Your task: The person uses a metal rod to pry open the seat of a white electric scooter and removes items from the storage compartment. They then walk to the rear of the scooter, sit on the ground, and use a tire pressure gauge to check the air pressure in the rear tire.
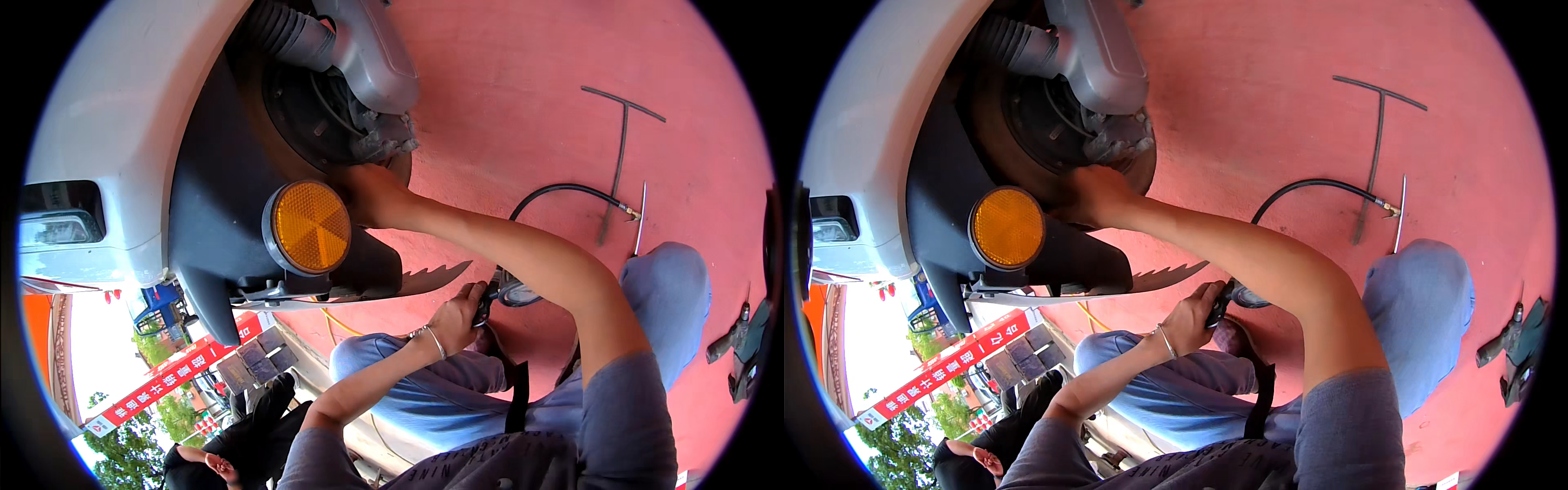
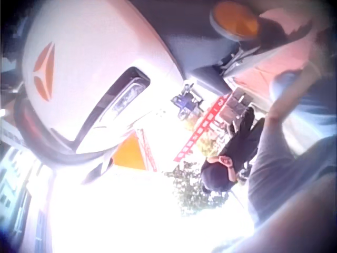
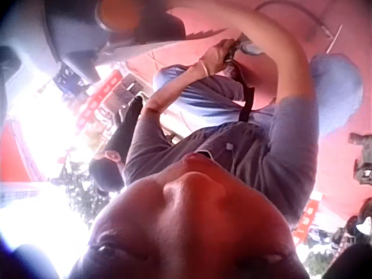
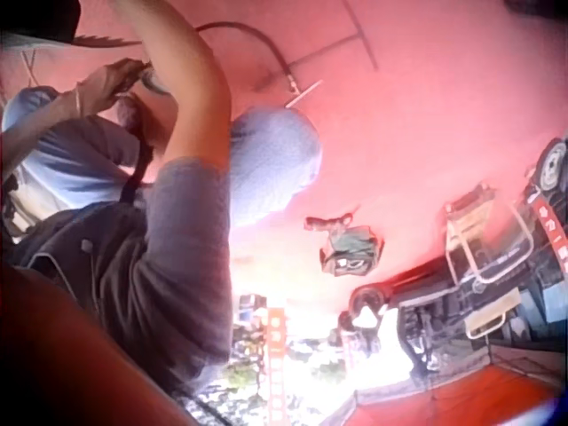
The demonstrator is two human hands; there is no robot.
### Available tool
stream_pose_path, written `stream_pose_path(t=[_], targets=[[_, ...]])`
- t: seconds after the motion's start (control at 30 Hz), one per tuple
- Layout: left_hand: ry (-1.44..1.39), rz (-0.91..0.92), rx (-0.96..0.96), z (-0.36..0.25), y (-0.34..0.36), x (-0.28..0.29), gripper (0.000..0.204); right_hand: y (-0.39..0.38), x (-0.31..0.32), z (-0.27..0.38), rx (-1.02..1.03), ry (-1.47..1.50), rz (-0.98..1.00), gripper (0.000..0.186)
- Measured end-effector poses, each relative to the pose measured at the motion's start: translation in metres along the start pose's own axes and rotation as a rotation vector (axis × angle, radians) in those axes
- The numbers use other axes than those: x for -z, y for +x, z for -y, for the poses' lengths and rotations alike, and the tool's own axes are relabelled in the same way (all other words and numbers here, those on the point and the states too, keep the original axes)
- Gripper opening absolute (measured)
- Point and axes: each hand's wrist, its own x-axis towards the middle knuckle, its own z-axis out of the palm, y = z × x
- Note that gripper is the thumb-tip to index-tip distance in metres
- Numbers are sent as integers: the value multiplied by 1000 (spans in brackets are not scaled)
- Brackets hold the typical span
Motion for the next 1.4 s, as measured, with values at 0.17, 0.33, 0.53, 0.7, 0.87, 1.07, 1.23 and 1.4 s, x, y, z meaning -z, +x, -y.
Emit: stream_pose_path(t=[0.17, 0.33, 0.53, 0.7, 0.87, 1.07, 1.23, 1.4], targets=[[40, 69, 30, 13, -5, -8, 68, -32, 5, -30, -59, -198, 156, 34], [130, 16, 44, 12, 3, -8, 53, -37, -6, -107, -93, -411, 83, 37], [238, -14, 100, 12, 10, -2, 54, -58, 104, -93, -606, -566, 516, 31], [93, -181, 47, 6, 18, 2, 50, -135, 193, -111, -1430, -151, 646, 71], [-176, -245, -135, -24, 22, 18, 49, -181, 174, -131, -1431, 398, -230, 73], [-326, -66, -375, -62, 14, 23, 48, -118, 223, -125, -917, 559, -890, 34], [-249, -326, -213, -62, 13, 31, 47, -161, 203, -64, -1197, 226, -88, 29], [-82, -354, -213, -53, 24, 35, 47, -141, 162, -58, -539, -308, -116, 26]])
